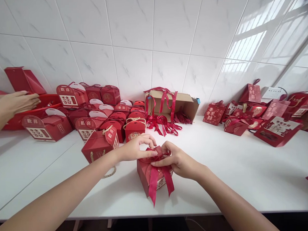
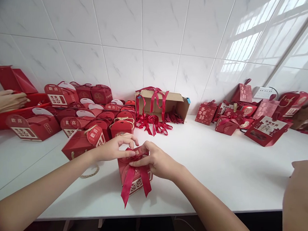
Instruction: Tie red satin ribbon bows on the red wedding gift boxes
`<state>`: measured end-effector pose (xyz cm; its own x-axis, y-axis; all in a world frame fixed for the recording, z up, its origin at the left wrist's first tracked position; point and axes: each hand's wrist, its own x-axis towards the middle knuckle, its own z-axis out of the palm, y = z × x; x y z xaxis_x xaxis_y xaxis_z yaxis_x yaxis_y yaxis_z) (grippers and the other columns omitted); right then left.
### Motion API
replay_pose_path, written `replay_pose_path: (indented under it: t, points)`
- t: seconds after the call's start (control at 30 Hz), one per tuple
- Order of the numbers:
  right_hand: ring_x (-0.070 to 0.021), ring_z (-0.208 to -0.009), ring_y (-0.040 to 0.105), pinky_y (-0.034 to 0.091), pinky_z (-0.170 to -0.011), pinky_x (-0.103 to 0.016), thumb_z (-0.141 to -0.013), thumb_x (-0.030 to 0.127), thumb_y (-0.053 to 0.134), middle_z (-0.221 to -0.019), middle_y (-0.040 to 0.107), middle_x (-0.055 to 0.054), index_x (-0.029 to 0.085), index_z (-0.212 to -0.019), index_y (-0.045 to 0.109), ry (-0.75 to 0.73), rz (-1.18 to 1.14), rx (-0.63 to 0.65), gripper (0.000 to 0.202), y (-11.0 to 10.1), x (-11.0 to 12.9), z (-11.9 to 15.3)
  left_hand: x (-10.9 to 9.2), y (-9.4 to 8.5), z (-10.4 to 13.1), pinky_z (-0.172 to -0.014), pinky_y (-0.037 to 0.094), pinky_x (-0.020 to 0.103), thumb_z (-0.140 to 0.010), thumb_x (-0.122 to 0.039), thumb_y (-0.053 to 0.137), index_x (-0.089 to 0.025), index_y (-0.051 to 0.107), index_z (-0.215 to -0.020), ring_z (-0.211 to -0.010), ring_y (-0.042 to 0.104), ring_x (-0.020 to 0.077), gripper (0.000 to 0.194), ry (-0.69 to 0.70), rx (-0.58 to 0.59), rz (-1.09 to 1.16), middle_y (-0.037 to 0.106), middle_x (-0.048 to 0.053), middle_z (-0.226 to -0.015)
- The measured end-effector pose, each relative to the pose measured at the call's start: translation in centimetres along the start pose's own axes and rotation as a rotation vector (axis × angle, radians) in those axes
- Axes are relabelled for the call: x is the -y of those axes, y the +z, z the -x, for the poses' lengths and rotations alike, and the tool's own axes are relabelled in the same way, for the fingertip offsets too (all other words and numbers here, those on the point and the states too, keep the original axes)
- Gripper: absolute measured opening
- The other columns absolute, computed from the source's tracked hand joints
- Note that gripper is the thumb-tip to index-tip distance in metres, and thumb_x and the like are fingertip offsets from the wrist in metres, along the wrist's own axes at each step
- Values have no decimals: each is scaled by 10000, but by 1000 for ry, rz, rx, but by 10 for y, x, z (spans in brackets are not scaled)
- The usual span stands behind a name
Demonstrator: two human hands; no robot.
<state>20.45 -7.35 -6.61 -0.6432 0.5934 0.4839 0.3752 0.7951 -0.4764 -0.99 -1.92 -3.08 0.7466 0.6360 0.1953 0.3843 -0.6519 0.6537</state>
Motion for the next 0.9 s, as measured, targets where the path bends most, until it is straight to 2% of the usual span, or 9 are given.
replay_pose_path:
  t: [0.1, 0.2, 0.33, 0.53, 0.67, 0.77, 0.9]
  points:
    - [-177, -945, 534, 518, -831, -339, -848, 57, 493, -982, 483, -65, 286, -1034, 720, 2, 2, 2, 373, 0, 0, 1, -1, -3, 2, -903, 394, 322, -795, -386, 603, -186, 546, -577, -959, 547, 192, 301, -26, 35, 69, 609, 35, -1018]
    - [-177, -963, 529, 505, -864, -339, -854, 68, 509, -984, 473, -71, 258, -1044, 720, 1, -4, 13, 341, 0, 1, 1, 1, -6, 2, -901, 390, 337, -764, -406, 632, -180, 511, -550, -959, 534, 205, 334, 3, 58, 12, 611, 39, -999]
    - [-169, -941, 527, 516, -824, -321, -854, 70, 506, -984, 461, -64, 278, -1040, 718, -8, -5, -2, 350, 2, -2, 1, 0, -4, 2, -860, 409, 338, -739, -410, 657, -187, 528, -618, -916, 539, 205, 284, 7, -28, -17, 626, 41, -922]
    - [-140, -808, 544, 524, -684, -288, -879, 48, 401, -929, 498, -58, 252, -1062, 665, -54, -20, -159, 381, 5, -8, 3, -12, 16, 6, -797, 457, 303, -796, -390, 606, -173, 602, -794, -860, 595, 183, 217, -141, -127, 213, 657, 40, -889]
    - [-141, -783, 576, 513, -701, -294, -846, 113, 545, -884, 597, -26, 225, -960, 550, 58, -107, -319, 161, 5, -5, 2, -16, 25, 8, -810, 467, 307, -779, -399, 641, -170, 619, -741, -871, 619, 189, 233, -174, -201, 266, 683, 42, -896]
    - [-138, -751, 583, 497, -686, -294, -827, 150, 592, -842, 613, -8, 224, -897, 490, 168, -207, -386, 145, 6, -3, 1, -18, 29, 9, -819, 475, 308, -755, -377, 673, -169, 614, -692, -881, 636, 192, 225, -190, -224, 298, 699, 41, -920]
    - [-154, -794, 596, 484, -700, -310, -821, 154, 590, -840, 622, -12, 227, -891, 459, 232, -360, -416, 166, 8, -4, 1, -20, 31, 9, -822, 488, 318, -735, -342, 690, -163, 639, -684, -900, 648, 207, 193, -229, -234, 315, 707, 55, -947]
